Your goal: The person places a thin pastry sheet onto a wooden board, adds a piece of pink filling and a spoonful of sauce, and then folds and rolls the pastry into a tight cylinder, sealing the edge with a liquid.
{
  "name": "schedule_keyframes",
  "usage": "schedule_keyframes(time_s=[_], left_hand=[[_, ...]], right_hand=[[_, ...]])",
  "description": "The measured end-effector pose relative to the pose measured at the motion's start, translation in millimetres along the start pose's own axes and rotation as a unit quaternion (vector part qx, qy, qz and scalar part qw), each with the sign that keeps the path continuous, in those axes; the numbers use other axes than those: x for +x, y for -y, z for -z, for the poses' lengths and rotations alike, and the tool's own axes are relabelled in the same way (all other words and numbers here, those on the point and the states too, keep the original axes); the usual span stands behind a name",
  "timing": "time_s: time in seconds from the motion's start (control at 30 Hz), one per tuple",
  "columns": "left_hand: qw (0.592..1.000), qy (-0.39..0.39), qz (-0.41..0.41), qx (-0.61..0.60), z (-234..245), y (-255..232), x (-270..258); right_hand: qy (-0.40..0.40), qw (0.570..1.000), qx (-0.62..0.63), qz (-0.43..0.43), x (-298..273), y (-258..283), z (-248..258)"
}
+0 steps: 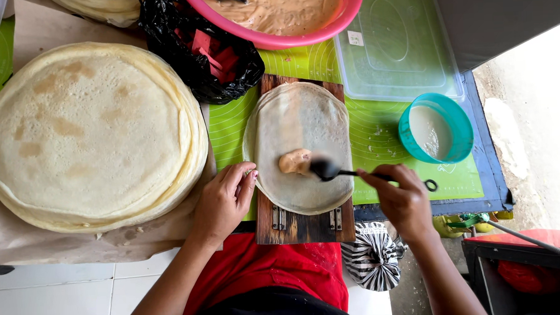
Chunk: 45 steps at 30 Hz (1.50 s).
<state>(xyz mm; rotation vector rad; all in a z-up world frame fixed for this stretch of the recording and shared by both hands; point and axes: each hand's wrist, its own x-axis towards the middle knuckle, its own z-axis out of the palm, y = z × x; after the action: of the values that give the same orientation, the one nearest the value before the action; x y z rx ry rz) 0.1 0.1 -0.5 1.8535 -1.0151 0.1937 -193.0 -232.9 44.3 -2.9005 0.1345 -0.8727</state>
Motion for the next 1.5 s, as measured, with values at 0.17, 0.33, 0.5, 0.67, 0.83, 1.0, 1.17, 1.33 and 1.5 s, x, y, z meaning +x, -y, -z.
schedule_keyframes(time_s=[0.17, 0.33, 0.5, 0.67, 0.83, 1.0, 1.17, 1.33, 1.5], left_hand=[[1.0, -0.002, -0.002, 0.003, 1, -2, 0], [1.0, 0.006, 0.006, 0.006, 1, -3, -2], [1.0, 0.0, 0.004, -0.001, 3, -4, -2], [1.0, -0.005, 0.001, -0.002, 2, -4, -1], [1.0, -0.008, 0.006, -0.006, 1, -2, -2], [1.0, -0.004, 0.003, -0.006, 1, -1, 0], [1.0, 0.003, 0.003, -0.008, 3, -2, 1], [1.0, 0.001, 0.002, -0.026, 3, -1, 0], [1.0, 0.006, 0.0, -0.018, 1, 0, 0]], right_hand=[[-0.007, 0.999, 0.024, -0.039, -3, 9, 3], [-0.055, 0.994, 0.023, -0.093, -5, 20, 9], [0.017, 0.997, -0.021, -0.077, -3, 23, 6], [0.037, 0.996, 0.007, -0.081, 6, 36, 7], [0.032, 0.989, 0.02, -0.145, -1, 27, 13], [0.069, 0.985, 0.017, -0.157, 8, 17, 15], [0.112, 0.986, -0.011, -0.123, 29, 23, 9], [0.172, 0.977, -0.014, -0.124, 37, 31, 25], [0.14, 0.981, -0.02, -0.136, 22, 27, 26]])
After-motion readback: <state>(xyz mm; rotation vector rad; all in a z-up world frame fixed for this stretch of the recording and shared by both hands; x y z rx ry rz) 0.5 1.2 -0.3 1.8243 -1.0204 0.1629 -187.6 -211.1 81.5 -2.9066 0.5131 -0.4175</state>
